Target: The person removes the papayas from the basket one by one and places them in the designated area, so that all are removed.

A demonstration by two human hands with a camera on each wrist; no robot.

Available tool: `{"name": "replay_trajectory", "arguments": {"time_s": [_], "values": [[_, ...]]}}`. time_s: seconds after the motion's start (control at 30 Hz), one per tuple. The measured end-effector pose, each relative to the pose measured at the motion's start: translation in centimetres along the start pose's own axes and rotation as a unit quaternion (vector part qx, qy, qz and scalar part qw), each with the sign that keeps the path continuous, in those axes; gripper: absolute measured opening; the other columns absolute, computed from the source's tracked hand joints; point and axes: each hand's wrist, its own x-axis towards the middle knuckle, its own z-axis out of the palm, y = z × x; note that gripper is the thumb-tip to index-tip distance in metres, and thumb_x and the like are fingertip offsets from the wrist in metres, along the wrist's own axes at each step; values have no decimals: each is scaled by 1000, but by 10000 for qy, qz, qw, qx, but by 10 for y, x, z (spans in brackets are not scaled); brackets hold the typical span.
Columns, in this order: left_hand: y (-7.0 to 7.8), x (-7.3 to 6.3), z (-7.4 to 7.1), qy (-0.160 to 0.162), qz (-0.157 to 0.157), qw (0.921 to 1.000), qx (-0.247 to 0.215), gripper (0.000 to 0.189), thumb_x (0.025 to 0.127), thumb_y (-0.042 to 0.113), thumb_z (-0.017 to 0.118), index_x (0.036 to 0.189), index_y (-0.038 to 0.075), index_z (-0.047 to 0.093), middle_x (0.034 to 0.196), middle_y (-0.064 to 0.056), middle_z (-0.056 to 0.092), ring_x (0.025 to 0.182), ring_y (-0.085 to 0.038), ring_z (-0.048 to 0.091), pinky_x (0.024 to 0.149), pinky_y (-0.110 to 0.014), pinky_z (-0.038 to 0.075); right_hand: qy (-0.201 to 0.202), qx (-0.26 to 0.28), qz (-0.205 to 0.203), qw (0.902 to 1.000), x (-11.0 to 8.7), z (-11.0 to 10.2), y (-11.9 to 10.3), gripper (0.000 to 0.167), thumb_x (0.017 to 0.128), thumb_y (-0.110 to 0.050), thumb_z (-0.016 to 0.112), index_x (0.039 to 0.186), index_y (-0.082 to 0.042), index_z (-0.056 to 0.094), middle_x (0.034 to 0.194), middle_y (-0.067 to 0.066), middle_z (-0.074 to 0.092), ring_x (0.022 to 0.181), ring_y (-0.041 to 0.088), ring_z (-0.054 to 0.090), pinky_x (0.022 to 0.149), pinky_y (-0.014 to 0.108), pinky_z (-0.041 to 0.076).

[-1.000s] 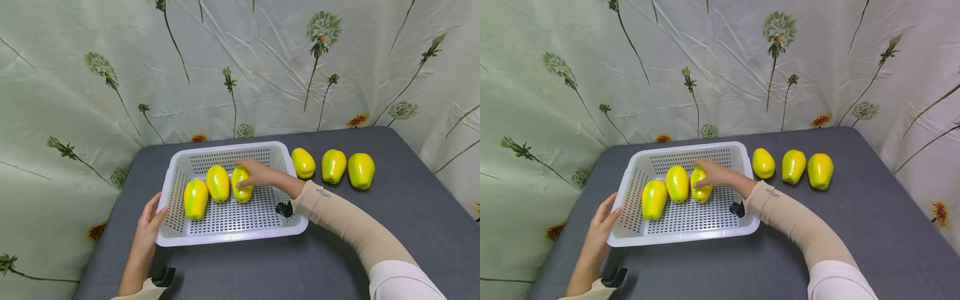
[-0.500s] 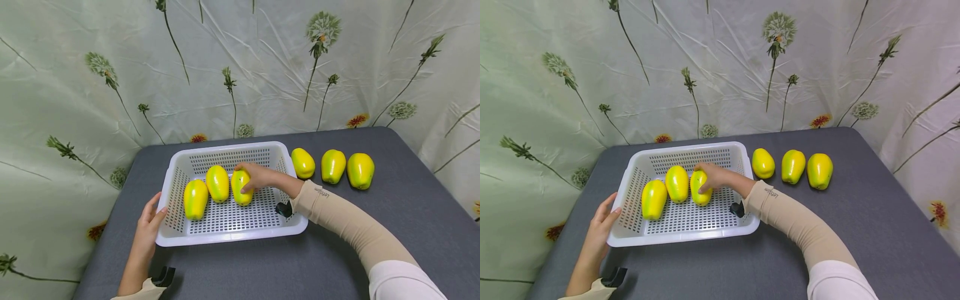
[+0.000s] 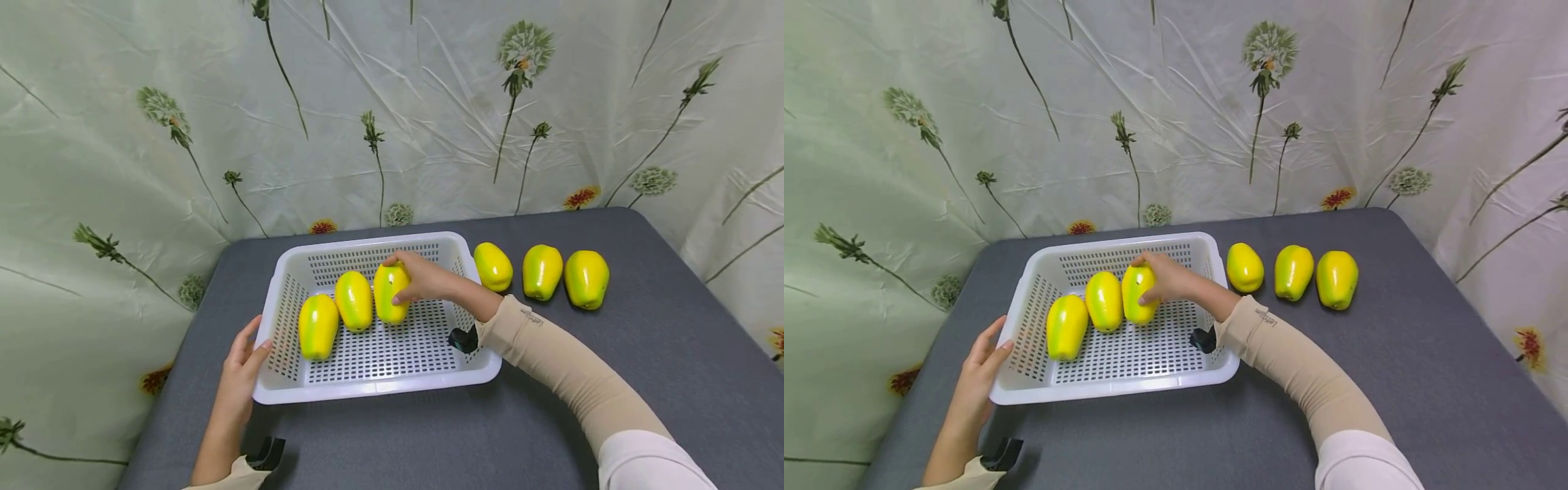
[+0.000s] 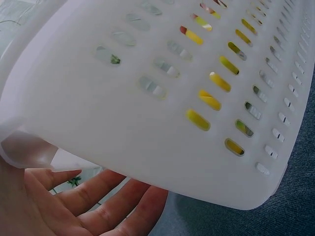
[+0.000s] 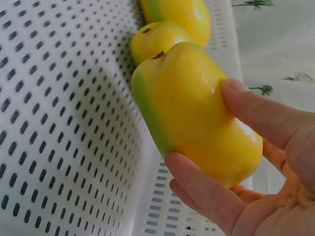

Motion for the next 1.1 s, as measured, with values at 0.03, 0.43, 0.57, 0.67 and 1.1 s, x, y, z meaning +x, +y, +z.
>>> {"name": "replay_trajectory", "arguments": {"time_s": [0.03, 0.43, 0.57, 0.67, 1.1], "values": [[0, 0, 0, 10, -3, 10000, 5, 51, 95, 24, 43, 142, 18, 24, 125, -18, 42, 83, -6, 57, 63, -38, 52, 43, 25, -47, 10000, -1, -1, 0, 68, 71, -5, 76, 128, -13, 41, 125, 9, 38, 94, 22, 48, 64, 25, 50], [-2, 0, 1, -36, 305, 9995, 38, 52, 95, 23, 44, 142, 17, 23, 123, -21, 43, 85, -6, 58, 62, -35, 52, 543, 432, -632, 9956, -14, -13, -5, 66, 74, -5, 73, 128, -12, 38, 129, 13, 32, 104, 24, 45, 81, 29, 46], [-2, 0, 1, 14, 284, 9996, 57, 52, 95, 24, 44, 142, 16, 23, 123, -20, 43, 84, -5, 58, 61, -35, 52, 663, 658, -749, 9928, -19, -19, -5, 67, 73, -4, 74, 128, -12, 37, 132, 11, 31, 104, 24, 46, 80, 28, 47], [-1, 1, 1, -11, 287, 9996, 29, 52, 95, 24, 44, 142, 15, 24, 123, -20, 43, 84, -6, 58, 61, -35, 52, 783, 830, -808, 9902, -25, -24, -4, 66, 73, -5, 74, 128, -13, 37, 134, 9, 30, 98, 24, 51, 77, 28, 48], [0, 0, 1, -7, 147, 9998, -92, 53, 95, 25, 45, 142, 14, 23, 123, -18, 41, 82, -4, 57, 60, -32, 52, 1104, 825, -730, 9878, -50, -40, -6, 67, 75, -12, 73, 131, -17, 36, 138, 7, 25, 99, 31, 51, 75, 34, 49]]}}
